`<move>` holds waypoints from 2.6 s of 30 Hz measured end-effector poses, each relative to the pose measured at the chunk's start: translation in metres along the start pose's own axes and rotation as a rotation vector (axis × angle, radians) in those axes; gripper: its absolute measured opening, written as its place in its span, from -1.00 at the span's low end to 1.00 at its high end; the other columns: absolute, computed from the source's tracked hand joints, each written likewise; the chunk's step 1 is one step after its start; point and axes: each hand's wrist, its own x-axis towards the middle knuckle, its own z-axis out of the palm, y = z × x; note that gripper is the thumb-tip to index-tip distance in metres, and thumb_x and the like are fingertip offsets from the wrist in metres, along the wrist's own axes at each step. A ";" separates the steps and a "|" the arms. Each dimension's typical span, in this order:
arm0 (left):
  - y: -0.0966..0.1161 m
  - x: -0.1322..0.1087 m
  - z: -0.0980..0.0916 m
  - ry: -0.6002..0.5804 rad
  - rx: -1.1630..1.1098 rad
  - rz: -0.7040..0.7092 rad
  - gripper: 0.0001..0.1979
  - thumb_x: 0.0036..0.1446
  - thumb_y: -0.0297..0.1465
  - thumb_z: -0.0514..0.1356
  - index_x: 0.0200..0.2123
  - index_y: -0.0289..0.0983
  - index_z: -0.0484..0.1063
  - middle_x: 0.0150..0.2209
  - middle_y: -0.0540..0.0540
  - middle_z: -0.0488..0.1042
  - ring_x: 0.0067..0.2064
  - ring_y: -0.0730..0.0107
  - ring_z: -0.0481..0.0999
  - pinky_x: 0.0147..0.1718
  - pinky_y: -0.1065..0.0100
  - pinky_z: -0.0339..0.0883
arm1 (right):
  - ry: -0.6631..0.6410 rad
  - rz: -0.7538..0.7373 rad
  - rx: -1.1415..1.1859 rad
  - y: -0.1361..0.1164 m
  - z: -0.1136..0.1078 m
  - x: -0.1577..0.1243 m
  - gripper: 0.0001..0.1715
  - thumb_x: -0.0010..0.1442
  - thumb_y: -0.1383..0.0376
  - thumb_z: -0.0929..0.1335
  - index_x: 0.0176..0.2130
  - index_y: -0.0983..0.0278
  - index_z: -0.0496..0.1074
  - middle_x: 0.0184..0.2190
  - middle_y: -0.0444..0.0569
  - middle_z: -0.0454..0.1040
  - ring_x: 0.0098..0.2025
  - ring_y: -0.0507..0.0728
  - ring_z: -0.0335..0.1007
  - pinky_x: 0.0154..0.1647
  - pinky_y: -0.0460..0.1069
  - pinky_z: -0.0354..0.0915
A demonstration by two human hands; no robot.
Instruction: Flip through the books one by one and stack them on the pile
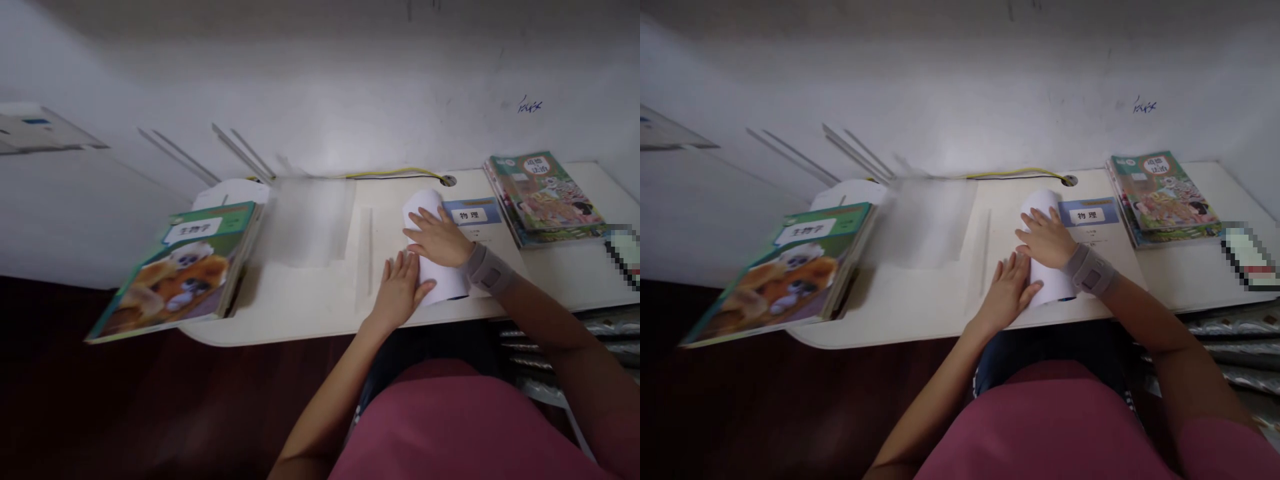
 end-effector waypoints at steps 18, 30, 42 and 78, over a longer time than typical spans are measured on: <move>-0.042 -0.019 0.006 0.071 0.148 -0.120 -0.03 0.19 0.13 -0.07 0.33 -0.58 -0.17 0.31 -0.58 0.01 0.37 -0.13 -0.06 0.25 -0.14 -0.08 | -0.033 0.092 0.016 -0.012 0.047 0.006 -0.46 0.29 0.09 0.26 0.13 0.34 0.34 0.24 0.27 0.25 0.31 0.40 0.04 0.25 0.42 -0.10; -0.047 -0.021 0.007 0.095 0.013 -0.095 -0.18 0.24 -0.13 0.07 0.33 -0.53 -0.19 0.30 -0.54 0.06 0.37 -0.05 -0.03 0.27 -0.09 -0.08 | -0.014 0.047 0.031 -0.020 0.061 0.020 -0.37 0.32 0.08 0.21 0.21 0.43 0.24 0.24 0.34 0.23 0.29 0.36 0.11 0.26 0.35 -0.03; -0.047 -0.021 0.003 0.088 0.004 -0.079 -0.31 0.30 -0.19 0.00 0.34 -0.43 -0.13 0.32 -0.44 0.07 0.37 -0.01 -0.04 0.26 -0.11 -0.08 | -0.073 -0.145 0.011 -0.028 0.047 -0.028 -0.20 0.23 -0.05 0.29 0.22 0.45 0.22 0.26 0.33 0.19 0.29 0.37 0.12 0.26 0.33 0.00; -0.048 -0.027 -0.003 0.109 -0.056 -0.062 -0.43 0.30 -0.27 -0.02 0.29 -0.41 0.04 0.26 -0.35 0.23 0.32 0.15 0.16 0.27 0.00 0.00 | 0.019 -0.117 -0.008 -0.044 0.059 -0.031 -0.27 0.27 -0.03 0.25 0.22 0.39 0.24 0.26 0.26 0.21 0.27 0.32 0.17 0.24 0.27 0.10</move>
